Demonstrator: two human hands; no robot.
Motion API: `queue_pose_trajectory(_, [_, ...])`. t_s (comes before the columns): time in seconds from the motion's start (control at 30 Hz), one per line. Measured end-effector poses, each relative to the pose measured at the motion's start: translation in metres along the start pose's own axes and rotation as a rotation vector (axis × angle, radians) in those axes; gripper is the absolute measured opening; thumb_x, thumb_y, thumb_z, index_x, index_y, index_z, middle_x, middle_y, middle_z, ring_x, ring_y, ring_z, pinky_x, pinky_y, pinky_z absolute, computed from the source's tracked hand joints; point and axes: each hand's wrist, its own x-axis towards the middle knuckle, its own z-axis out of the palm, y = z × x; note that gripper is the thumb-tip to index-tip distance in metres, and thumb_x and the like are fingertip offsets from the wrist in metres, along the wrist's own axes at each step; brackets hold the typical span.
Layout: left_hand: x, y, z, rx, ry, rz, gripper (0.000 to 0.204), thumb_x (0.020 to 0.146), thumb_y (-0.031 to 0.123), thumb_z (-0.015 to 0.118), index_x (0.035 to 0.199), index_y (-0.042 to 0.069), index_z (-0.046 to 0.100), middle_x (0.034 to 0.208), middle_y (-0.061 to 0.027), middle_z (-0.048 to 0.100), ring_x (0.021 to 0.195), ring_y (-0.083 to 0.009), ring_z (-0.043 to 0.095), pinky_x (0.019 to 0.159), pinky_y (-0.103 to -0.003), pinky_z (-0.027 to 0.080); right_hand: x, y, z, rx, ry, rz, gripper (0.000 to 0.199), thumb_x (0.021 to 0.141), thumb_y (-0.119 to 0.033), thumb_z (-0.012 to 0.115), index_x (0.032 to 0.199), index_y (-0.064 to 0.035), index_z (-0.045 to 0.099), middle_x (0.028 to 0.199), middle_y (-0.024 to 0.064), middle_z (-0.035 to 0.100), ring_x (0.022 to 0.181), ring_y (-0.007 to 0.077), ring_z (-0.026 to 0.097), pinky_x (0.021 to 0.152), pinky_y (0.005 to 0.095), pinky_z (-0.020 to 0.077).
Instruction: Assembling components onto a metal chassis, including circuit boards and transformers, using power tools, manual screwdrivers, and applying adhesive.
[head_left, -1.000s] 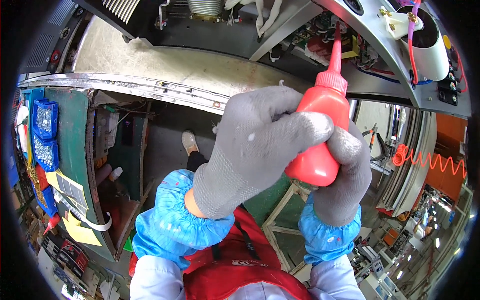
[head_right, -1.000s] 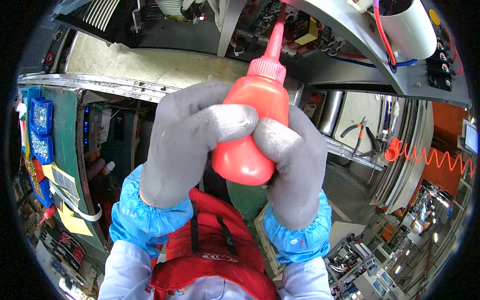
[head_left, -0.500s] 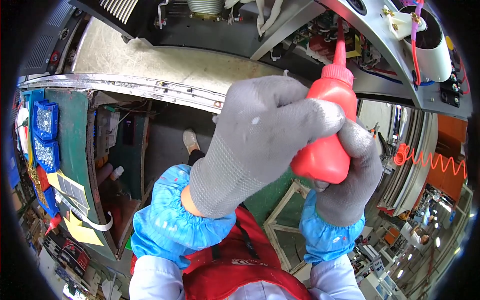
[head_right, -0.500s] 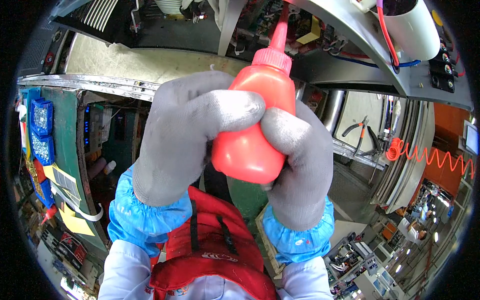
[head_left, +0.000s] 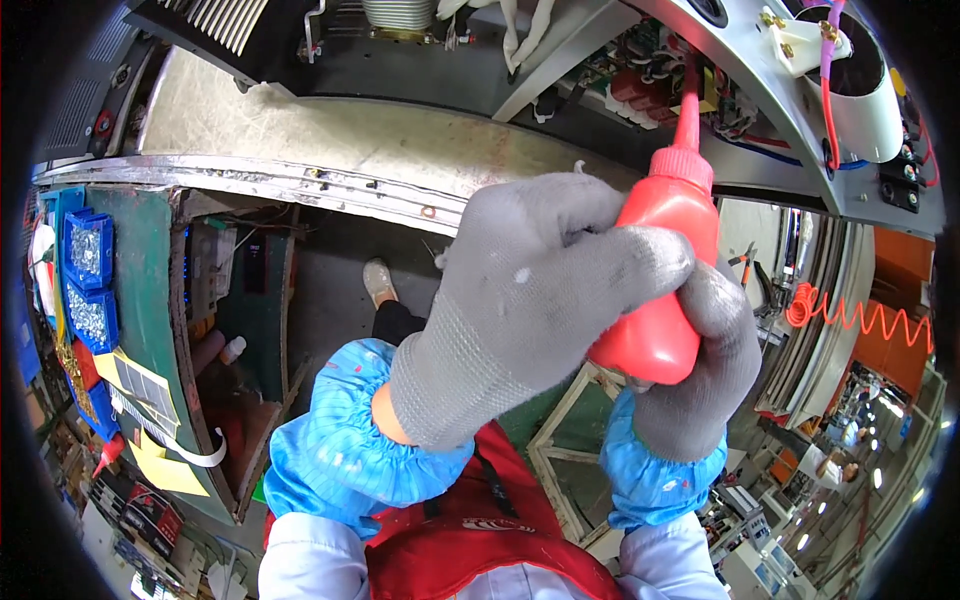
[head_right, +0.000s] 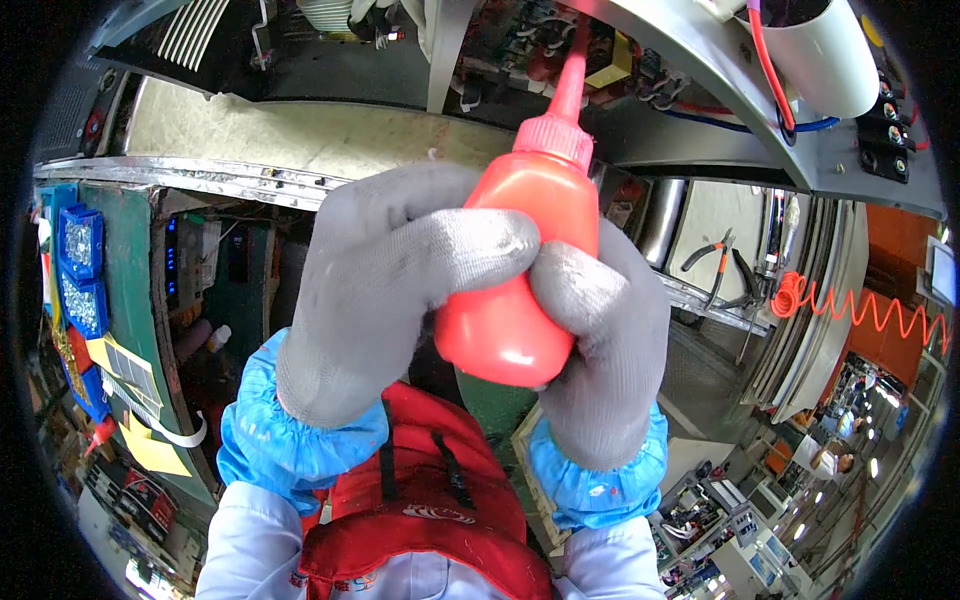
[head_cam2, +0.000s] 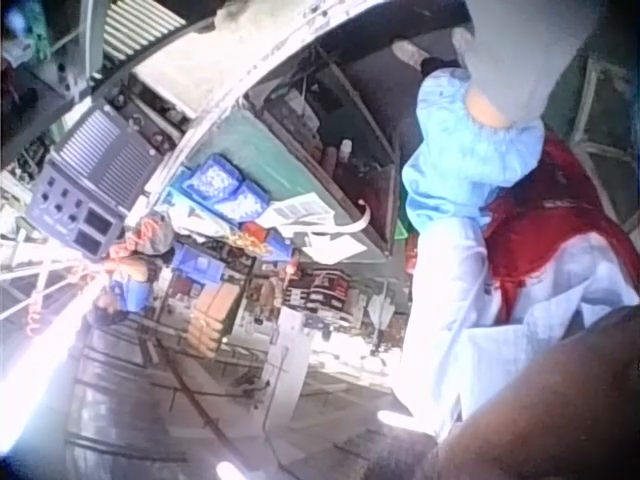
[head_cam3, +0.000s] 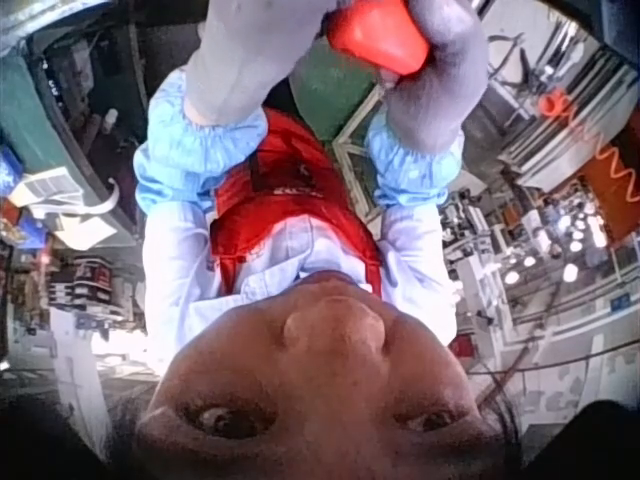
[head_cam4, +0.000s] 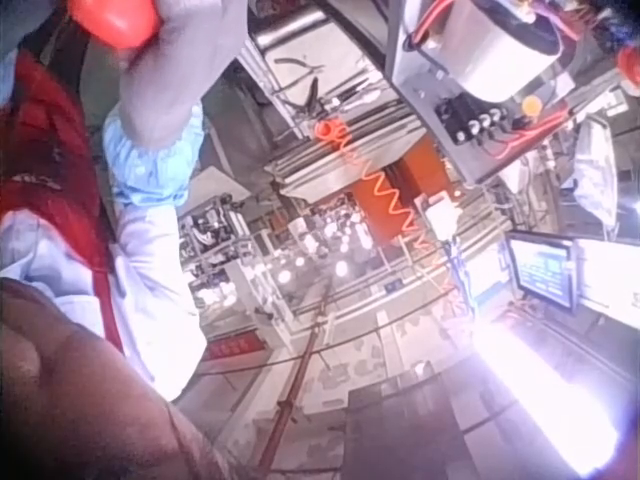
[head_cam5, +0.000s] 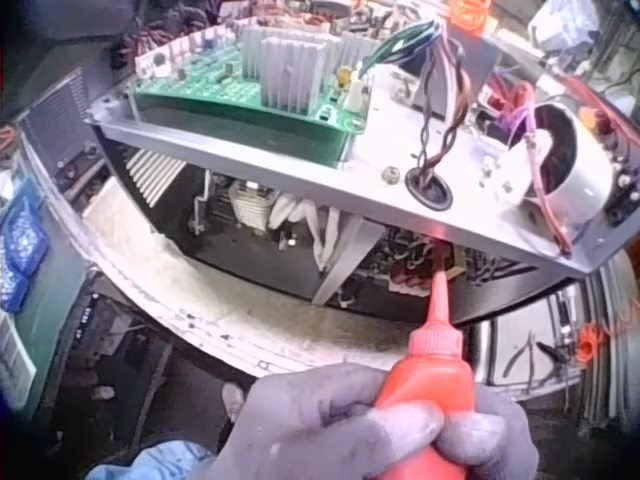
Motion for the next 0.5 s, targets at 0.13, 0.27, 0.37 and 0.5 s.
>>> queue_pose_trajectory(0.13, [0.004, -0.008, 0.000, -0.042, -0.021, 0.070, 0.035, 0.080, 0.024, 0.068, 0.096, -0.006, 0.070, 0.078, -0.0068, 0.064, 0.071, -0.0109, 0.060, 0.063, -0.026, 0.047, 0.006, 0.002, 0.001, 0.283, -0.048, 0.083, 0.040, 0.085, -0.026, 0.058, 0.111, 0.0053, 0.060, 0.105, 0.0167, 0.067, 0.093, 0.0258, 0.068, 0.085, 0.0384, 0.0568])
queue_pose_trajectory(0.27, [0.002, -0.013, 0.003, -0.005, -0.007, 0.135, 0.033, 0.081, 0.023, 0.067, 0.097, -0.006, 0.069, 0.079, -0.0059, 0.064, 0.071, -0.0113, 0.060, 0.063, -0.026, 0.047, 0.007, 0.000, -0.002, 0.270, -0.101, 0.120, 0.043, 0.084, -0.026, 0.058, 0.113, 0.0059, 0.059, 0.105, 0.0168, 0.067, 0.093, 0.0260, 0.068, 0.086, 0.0391, 0.0561])
queue_pose_trajectory(0.37, [-0.007, -0.002, 0.008, -0.088, -0.005, 0.053, 0.032, 0.082, 0.021, 0.066, 0.099, -0.006, 0.070, 0.081, -0.0066, 0.066, 0.072, -0.0119, 0.061, 0.065, -0.026, 0.048, 0.000, 0.000, -0.002, 0.283, -0.105, 0.140, 0.046, 0.085, -0.028, 0.056, 0.114, 0.0070, 0.059, 0.106, 0.0173, 0.066, 0.095, 0.0260, 0.067, 0.088, 0.0394, 0.0548])
queue_pose_trajectory(0.5, [-0.014, -0.004, 0.011, -0.110, -0.059, -0.058, 0.032, 0.082, 0.020, 0.067, 0.102, -0.006, 0.070, 0.087, -0.0088, 0.068, 0.077, -0.0131, 0.063, 0.068, -0.027, 0.050, -0.013, 0.005, -0.008, 0.150, -0.104, 0.077, 0.055, 0.086, -0.035, 0.054, 0.119, 0.0084, 0.056, 0.109, 0.0187, 0.066, 0.099, 0.0271, 0.066, 0.091, 0.0397, 0.0527])
